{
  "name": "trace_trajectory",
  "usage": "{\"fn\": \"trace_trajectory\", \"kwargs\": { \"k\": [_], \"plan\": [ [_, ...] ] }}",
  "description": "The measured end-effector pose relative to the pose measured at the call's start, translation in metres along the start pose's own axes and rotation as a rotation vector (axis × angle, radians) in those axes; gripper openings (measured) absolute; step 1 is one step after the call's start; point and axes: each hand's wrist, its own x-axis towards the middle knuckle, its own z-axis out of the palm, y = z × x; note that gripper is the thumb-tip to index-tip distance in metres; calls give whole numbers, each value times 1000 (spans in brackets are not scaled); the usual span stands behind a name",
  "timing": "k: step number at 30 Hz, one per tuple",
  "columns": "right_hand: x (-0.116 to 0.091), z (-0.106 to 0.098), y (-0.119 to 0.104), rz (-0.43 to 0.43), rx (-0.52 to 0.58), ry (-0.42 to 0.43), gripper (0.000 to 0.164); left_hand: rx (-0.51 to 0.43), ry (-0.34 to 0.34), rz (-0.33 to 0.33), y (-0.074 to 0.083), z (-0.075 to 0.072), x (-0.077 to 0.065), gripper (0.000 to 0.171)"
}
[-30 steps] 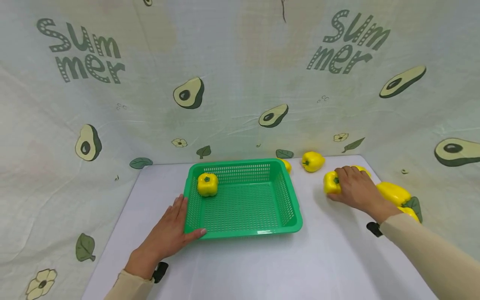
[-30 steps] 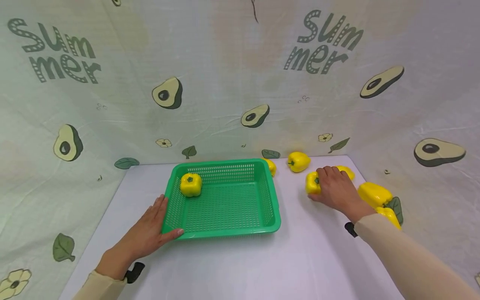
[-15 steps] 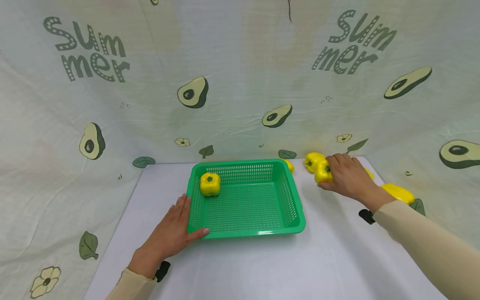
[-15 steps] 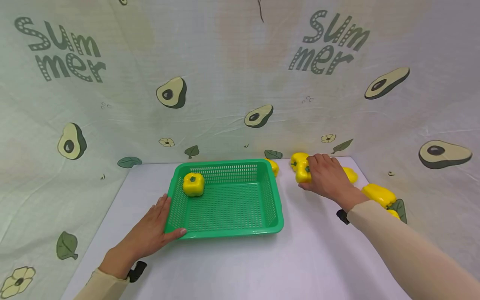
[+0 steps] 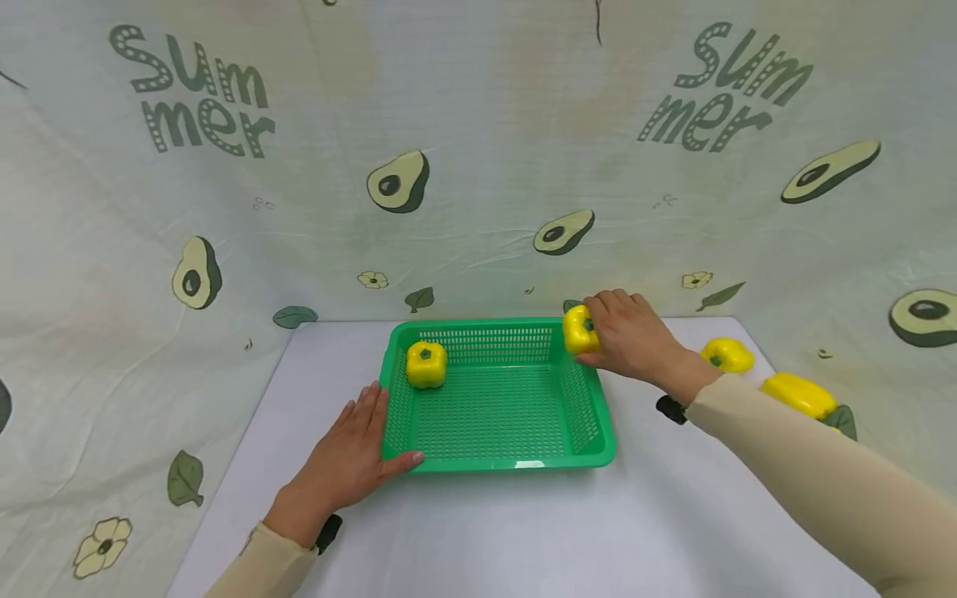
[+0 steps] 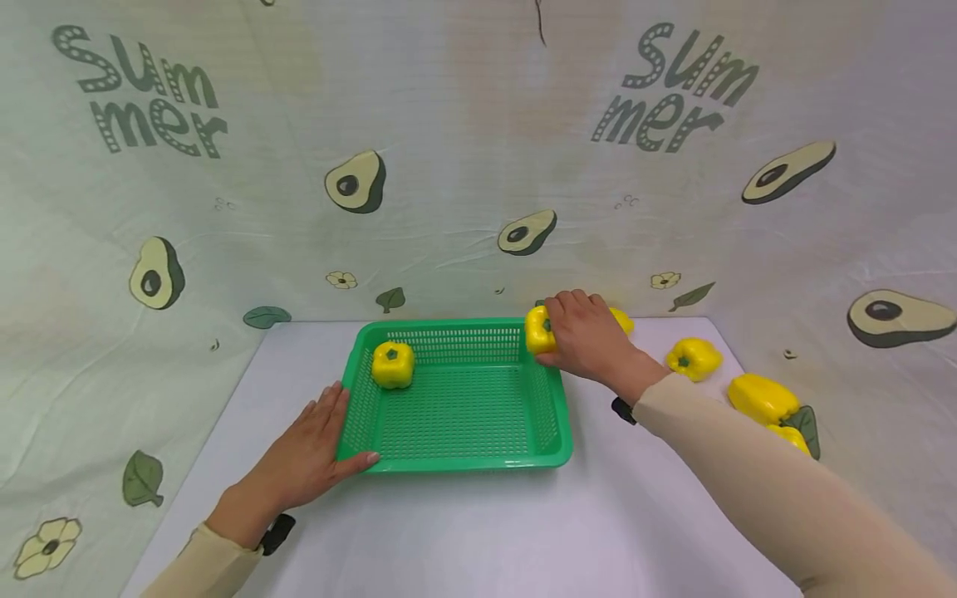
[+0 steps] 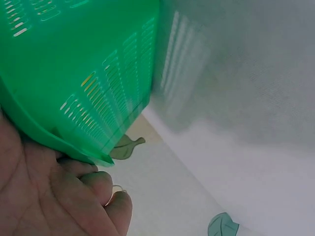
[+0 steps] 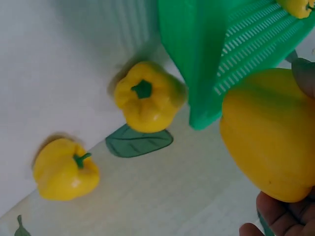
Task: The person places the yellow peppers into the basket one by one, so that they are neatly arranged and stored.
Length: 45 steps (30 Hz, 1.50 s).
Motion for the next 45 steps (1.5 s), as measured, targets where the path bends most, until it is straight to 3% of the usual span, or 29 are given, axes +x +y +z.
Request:
{"fn": "trace_trajectory", "kwargs": {
  "k": [11, 23, 29, 45],
  "plan": [
    [52, 26, -50, -92, 30, -41, 81, 1, 5, 14, 0, 3, 5, 114],
    [84, 59, -92, -139, 42, -152, 75, -8, -21, 0, 0, 4, 8, 116],
    [93, 77, -107, -106, 90, -230, 76, -13, -34, -13, 2, 3, 6, 118],
    [100, 103, -130, -86, 120, -254, 79, -24, -14, -16, 0, 6, 1, 117]
  ]
}}
